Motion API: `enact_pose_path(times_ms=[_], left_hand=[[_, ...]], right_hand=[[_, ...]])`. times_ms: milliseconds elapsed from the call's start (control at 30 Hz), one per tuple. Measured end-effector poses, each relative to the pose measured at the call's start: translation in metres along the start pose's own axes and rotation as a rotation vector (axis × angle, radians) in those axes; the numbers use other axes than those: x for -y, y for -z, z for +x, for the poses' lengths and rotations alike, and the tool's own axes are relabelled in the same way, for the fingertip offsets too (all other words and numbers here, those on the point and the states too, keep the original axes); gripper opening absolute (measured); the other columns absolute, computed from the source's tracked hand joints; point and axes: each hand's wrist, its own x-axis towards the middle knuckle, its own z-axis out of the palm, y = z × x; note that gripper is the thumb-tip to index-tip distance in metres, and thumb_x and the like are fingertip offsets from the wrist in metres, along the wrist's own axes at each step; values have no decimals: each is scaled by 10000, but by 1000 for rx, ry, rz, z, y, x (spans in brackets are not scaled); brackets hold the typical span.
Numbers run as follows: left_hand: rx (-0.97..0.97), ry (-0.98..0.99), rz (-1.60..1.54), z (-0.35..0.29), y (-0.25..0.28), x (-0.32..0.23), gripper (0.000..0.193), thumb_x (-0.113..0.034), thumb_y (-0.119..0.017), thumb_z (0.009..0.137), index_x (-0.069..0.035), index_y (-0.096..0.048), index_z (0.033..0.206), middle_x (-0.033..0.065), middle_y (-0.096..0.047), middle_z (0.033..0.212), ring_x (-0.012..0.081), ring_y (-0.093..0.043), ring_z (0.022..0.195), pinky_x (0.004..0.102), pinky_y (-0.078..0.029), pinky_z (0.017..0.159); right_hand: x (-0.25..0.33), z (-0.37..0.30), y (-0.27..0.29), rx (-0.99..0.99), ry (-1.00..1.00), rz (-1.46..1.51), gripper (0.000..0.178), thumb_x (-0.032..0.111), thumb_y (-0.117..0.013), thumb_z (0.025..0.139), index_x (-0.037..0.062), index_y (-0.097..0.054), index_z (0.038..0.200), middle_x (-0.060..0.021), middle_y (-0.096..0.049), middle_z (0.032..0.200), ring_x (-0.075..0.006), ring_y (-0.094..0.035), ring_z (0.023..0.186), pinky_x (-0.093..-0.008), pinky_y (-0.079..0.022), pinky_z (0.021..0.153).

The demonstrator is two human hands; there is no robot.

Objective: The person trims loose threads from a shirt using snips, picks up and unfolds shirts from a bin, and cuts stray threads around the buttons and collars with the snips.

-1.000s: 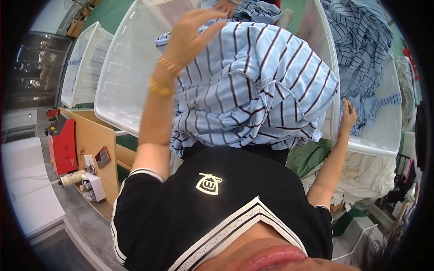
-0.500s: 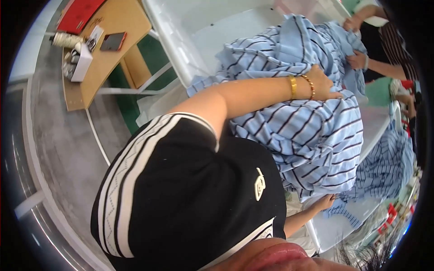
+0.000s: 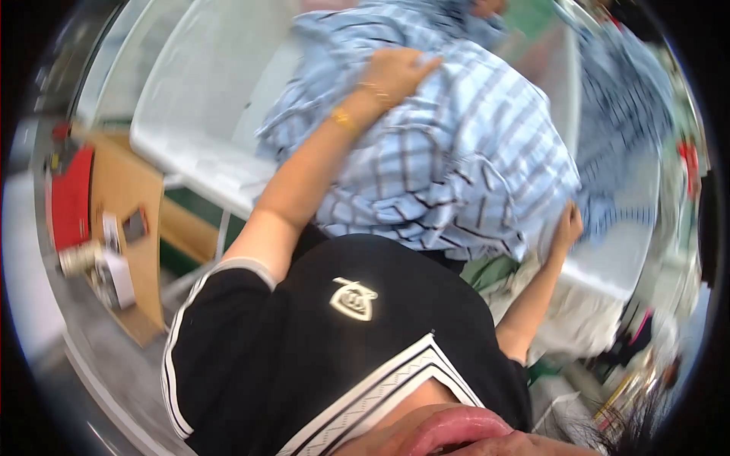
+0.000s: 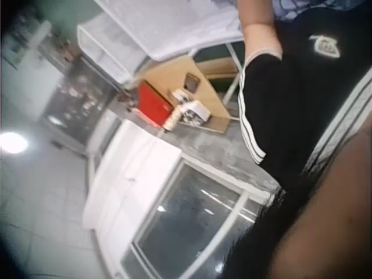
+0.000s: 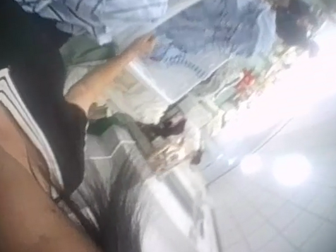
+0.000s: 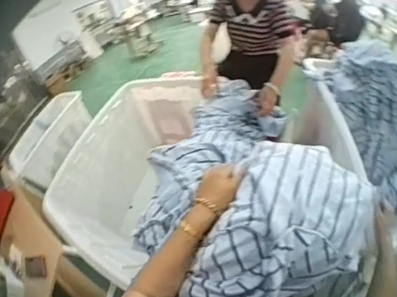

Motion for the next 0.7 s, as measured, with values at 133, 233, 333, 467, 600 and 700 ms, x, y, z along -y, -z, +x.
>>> enact_pose_path(times_ms=[133,233,333,467,600,700], left_hand=[[-231,-24,-460,9,56,-49,297,-266,-673,841,-31,-687,1023,140,-677,1034,287,-640,938,353,-490,846],[-150,-257,-433,3,92,-108,259,-209,-739,781,-60,-691,987,100,-670,1001,259,-623,937,337,-475,845],[392,-288,-363,-29,115,-156,252,-196,-744,774,-64,-674,978,68,-636,971,221,-611,928,300,-454,792],[265,-525,-63,-44,80,-149,204,-181,-767,731,-58,-623,807,58,-581,832,259,-598,764,340,-473,649],[380,-384,-295,-46,93,-131,138,-124,-728,768,-53,-614,801,32,-566,775,164,-591,698,292,-457,583],[429,-212,-573,-30,134,-131,110,-105,-719,802,-38,-632,813,23,-574,786,108,-560,689,270,-438,589]], right_hand=[[14,-4,11,-124,-41,102,267,219,-628,921,0,-690,1061,-97,-713,944,-121,-636,861,-261,-479,802],[64,-22,11,-191,-37,411,199,116,-622,924,-23,-689,1048,-41,-693,952,-87,-608,864,-232,-467,799],[122,-42,19,79,-152,694,217,112,-643,908,0,-676,1090,15,-634,847,-39,-524,738,-187,-418,674],[146,-52,11,151,5,608,206,93,-700,861,10,-664,1046,65,-557,767,-2,-408,627,-168,-311,552],[182,-45,27,165,13,903,223,97,-720,849,-4,-650,1034,56,-587,789,-8,-456,650,-163,-335,564],[206,-29,52,95,85,1023,259,168,-638,911,-17,-629,1091,-32,-653,904,-103,-622,764,-212,-484,664]])
